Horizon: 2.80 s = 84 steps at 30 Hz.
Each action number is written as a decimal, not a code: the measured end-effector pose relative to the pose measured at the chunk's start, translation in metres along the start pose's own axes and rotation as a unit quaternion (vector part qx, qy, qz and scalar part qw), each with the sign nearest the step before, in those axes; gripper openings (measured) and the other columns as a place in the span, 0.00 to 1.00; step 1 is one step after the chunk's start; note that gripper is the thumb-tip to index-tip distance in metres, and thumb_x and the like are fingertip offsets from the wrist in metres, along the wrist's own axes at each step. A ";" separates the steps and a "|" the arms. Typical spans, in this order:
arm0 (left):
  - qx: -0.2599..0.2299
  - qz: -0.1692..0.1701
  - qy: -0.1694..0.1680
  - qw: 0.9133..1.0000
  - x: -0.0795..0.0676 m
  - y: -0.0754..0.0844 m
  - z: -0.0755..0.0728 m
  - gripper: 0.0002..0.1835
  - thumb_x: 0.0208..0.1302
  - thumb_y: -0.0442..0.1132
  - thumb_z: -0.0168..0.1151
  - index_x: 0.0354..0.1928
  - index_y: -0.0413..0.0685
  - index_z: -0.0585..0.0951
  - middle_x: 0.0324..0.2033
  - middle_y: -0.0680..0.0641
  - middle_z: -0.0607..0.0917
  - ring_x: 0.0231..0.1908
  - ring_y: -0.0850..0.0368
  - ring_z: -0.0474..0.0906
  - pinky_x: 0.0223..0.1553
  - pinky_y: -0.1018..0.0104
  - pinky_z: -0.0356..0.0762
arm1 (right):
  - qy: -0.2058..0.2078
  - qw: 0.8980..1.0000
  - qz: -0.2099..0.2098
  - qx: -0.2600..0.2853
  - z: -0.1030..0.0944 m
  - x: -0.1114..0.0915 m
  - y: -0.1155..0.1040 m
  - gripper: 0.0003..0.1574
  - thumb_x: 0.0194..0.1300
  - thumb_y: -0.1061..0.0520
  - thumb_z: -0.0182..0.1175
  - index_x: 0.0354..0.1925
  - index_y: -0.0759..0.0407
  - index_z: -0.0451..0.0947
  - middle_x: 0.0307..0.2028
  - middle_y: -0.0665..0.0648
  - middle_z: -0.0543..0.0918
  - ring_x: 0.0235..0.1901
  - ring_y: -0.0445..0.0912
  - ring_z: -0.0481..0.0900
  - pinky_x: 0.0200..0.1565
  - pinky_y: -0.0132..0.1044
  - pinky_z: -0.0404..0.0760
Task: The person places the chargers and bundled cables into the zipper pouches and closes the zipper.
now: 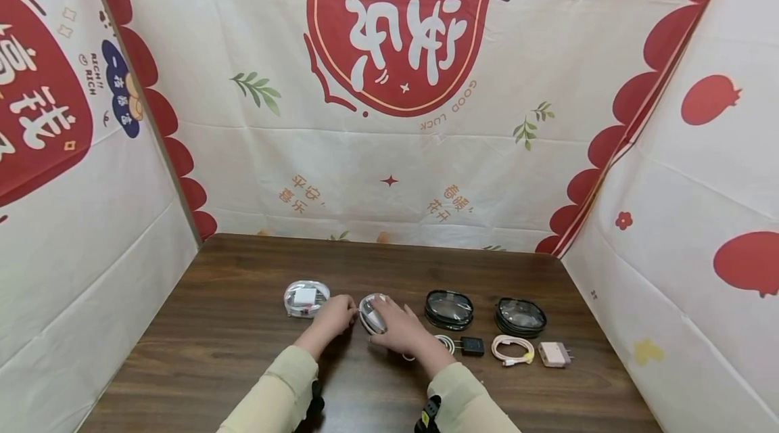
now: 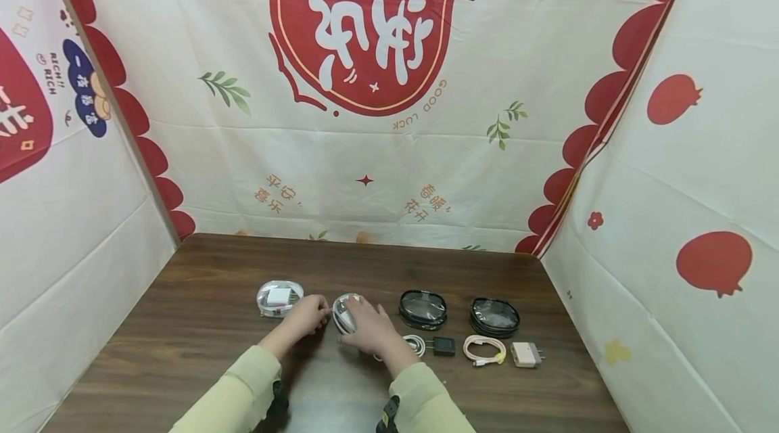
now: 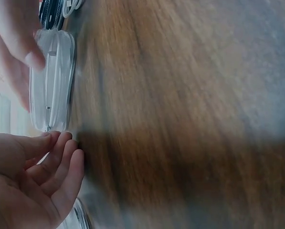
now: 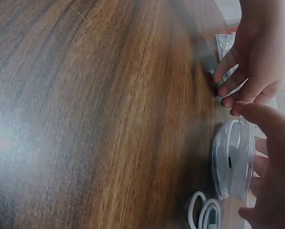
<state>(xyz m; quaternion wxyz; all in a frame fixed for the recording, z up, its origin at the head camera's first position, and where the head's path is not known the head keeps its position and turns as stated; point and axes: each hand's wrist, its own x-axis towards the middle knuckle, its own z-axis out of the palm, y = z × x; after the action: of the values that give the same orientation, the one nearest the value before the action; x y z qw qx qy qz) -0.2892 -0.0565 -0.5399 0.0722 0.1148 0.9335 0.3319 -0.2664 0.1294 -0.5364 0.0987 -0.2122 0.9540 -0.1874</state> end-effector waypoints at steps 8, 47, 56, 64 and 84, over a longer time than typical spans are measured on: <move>0.009 0.037 -0.003 0.999 -0.005 -0.003 -0.001 0.11 0.65 0.34 0.62 0.24 0.44 0.78 0.16 0.52 0.77 0.16 0.62 0.70 0.18 0.68 0.69 | -0.053 0.998 0.015 -0.009 -0.004 -0.003 -0.004 0.51 0.60 0.37 0.63 0.75 0.49 0.55 0.74 0.53 0.54 0.74 0.53 0.45 0.66 0.66 0.49; -0.124 0.016 -0.097 0.987 -0.024 0.011 0.006 0.08 0.67 0.28 0.56 0.28 0.37 0.76 0.16 0.46 0.77 0.15 0.55 0.79 0.15 0.64 0.78 | -0.057 0.998 0.010 0.007 0.005 0.001 -0.002 0.61 0.52 0.40 0.68 0.76 0.51 0.51 0.75 0.54 0.53 0.74 0.53 0.44 0.66 0.65 0.48; -0.096 0.013 -0.076 0.992 -0.023 0.011 0.009 0.08 0.66 0.30 0.59 0.28 0.40 0.78 0.18 0.46 0.78 0.16 0.55 0.78 0.15 0.64 0.77 | -0.046 0.999 0.005 -0.006 0.004 0.000 0.000 0.57 0.55 0.38 0.64 0.75 0.51 0.53 0.75 0.53 0.54 0.74 0.53 0.46 0.67 0.65 0.45; 0.012 0.022 -0.015 1.000 -0.020 0.004 0.005 0.07 0.65 0.36 0.61 0.28 0.47 0.80 0.16 0.52 0.76 0.15 0.60 0.73 0.18 0.64 0.71 | -0.020 1.000 -0.012 -0.021 0.004 -0.009 0.003 0.52 0.57 0.36 0.64 0.74 0.49 0.58 0.74 0.53 0.57 0.73 0.51 0.48 0.67 0.65 0.45; 0.104 0.031 0.048 0.993 -0.002 0.002 0.004 0.06 0.64 0.38 0.63 0.28 0.51 0.80 0.26 0.51 0.82 0.27 0.55 0.76 0.28 0.58 0.74 | -0.036 0.998 -0.031 -0.051 -0.004 -0.006 0.005 0.48 0.61 0.35 0.61 0.74 0.45 0.59 0.74 0.51 0.55 0.73 0.51 0.47 0.65 0.69 0.44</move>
<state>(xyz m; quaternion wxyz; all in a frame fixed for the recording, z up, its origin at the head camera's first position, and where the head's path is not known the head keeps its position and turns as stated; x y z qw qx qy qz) -0.2859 -0.0535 -0.5412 0.0043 0.1342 0.9614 0.2401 -0.2637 0.1378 -0.5346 0.1159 -0.2530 0.9512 -0.1335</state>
